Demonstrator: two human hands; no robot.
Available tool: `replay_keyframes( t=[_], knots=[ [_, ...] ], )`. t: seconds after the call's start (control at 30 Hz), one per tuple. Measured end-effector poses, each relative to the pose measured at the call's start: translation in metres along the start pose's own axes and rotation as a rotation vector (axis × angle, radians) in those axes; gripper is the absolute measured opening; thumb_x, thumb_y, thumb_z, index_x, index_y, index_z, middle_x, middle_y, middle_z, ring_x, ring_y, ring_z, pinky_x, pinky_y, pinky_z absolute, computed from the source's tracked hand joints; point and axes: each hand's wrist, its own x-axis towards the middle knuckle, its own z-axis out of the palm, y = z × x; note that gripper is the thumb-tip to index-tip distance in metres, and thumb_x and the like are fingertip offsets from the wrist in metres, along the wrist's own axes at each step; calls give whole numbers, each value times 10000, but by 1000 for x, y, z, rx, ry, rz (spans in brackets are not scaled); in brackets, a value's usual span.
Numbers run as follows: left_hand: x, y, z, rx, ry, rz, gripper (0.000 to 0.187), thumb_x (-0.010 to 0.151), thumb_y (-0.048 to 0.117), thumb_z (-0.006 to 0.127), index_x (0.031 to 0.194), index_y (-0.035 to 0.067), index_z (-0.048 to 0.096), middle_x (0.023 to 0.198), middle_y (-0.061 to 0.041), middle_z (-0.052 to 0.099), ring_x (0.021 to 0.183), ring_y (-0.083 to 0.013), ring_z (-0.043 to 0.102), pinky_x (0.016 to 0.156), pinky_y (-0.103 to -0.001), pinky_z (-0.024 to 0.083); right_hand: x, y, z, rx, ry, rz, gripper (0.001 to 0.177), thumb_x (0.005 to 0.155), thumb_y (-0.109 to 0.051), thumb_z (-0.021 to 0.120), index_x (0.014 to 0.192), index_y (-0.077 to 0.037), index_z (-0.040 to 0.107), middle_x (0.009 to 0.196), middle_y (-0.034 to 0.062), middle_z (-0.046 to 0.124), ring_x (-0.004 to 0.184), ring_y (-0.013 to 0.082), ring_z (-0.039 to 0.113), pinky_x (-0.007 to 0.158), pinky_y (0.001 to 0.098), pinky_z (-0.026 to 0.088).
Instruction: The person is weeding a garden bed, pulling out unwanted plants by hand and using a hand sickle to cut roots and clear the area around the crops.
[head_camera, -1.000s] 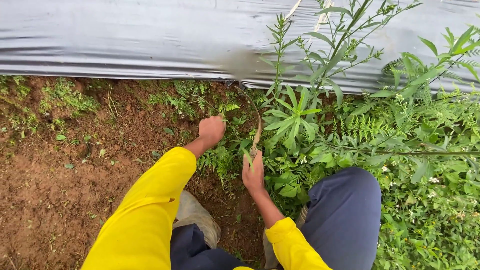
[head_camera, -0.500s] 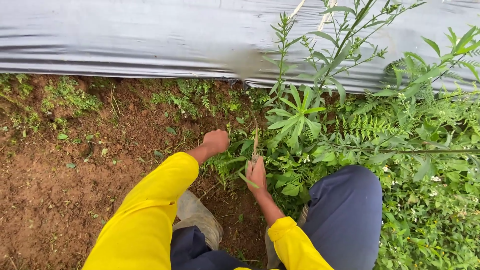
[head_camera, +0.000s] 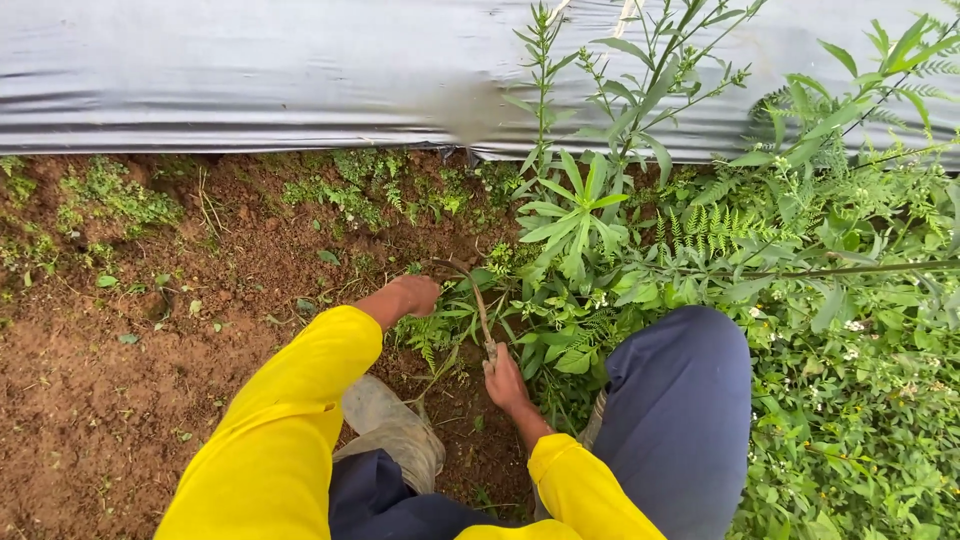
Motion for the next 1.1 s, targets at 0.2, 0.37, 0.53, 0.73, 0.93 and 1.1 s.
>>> replay_keyframes(
  t=[0.2, 0.37, 0.53, 0.73, 0.93, 1.1],
  knots=[
    [21, -13, 12, -69, 101, -43, 493, 1050, 413, 510, 1232, 9, 726, 1213, -191, 740, 1165, -354, 711, 1061, -576, 562, 19, -43, -18, 336, 254, -12, 560, 1122, -208, 391, 1536, 78, 145, 1376, 354, 474, 1272, 511, 544, 938, 634, 526],
    [7, -12, 15, -10, -23, -87, 394, 1056, 342, 576, 1211, 20, 741, 1245, -167, 724, 1151, -318, 715, 992, -517, 593, 15, -5, -18, 29, 25, 71, 557, 1096, -144, 363, 1579, 70, 187, 1315, 388, 529, 1072, 456, 655, 778, 553, 532],
    [25, -34, 35, -5, -18, -114, 365, 1018, 330, 640, 1176, 22, 756, 1268, -192, 718, 1133, -343, 723, 989, -547, 599, 26, 47, 25, -96, -130, 178, 708, 1063, -274, 422, 1614, 44, 112, 1453, 354, 495, 1112, 401, 679, 791, 495, 621],
    [23, -39, 40, -21, 16, -161, 415, 1027, 183, 583, 1417, 45, 622, 1417, -209, 646, 1199, -376, 695, 1020, -603, 582, 19, -25, -7, 64, -13, 143, 543, 1104, -233, 356, 1542, 25, 166, 1354, 380, 480, 994, 424, 678, 702, 498, 572],
    [-28, -31, 0, 15, 124, -195, 509, 1026, 43, 568, 1530, 40, 500, 1546, -193, 542, 1372, -388, 579, 1118, -578, 534, 11, -24, -12, 21, -108, 101, 659, 1106, -272, 373, 1570, 111, 104, 1488, 433, 372, 1276, 533, 537, 947, 640, 565],
    [-48, -17, -11, -17, 218, -243, 710, 1053, 392, 591, 1633, 87, 318, 1668, -201, 326, 1496, -429, 409, 1200, -613, 443, 38, 43, 28, -74, -192, 116, 322, 1054, -206, 456, 803, -50, 582, 549, 71, 519, 393, 153, 464, 389, 345, 371]
  ],
)
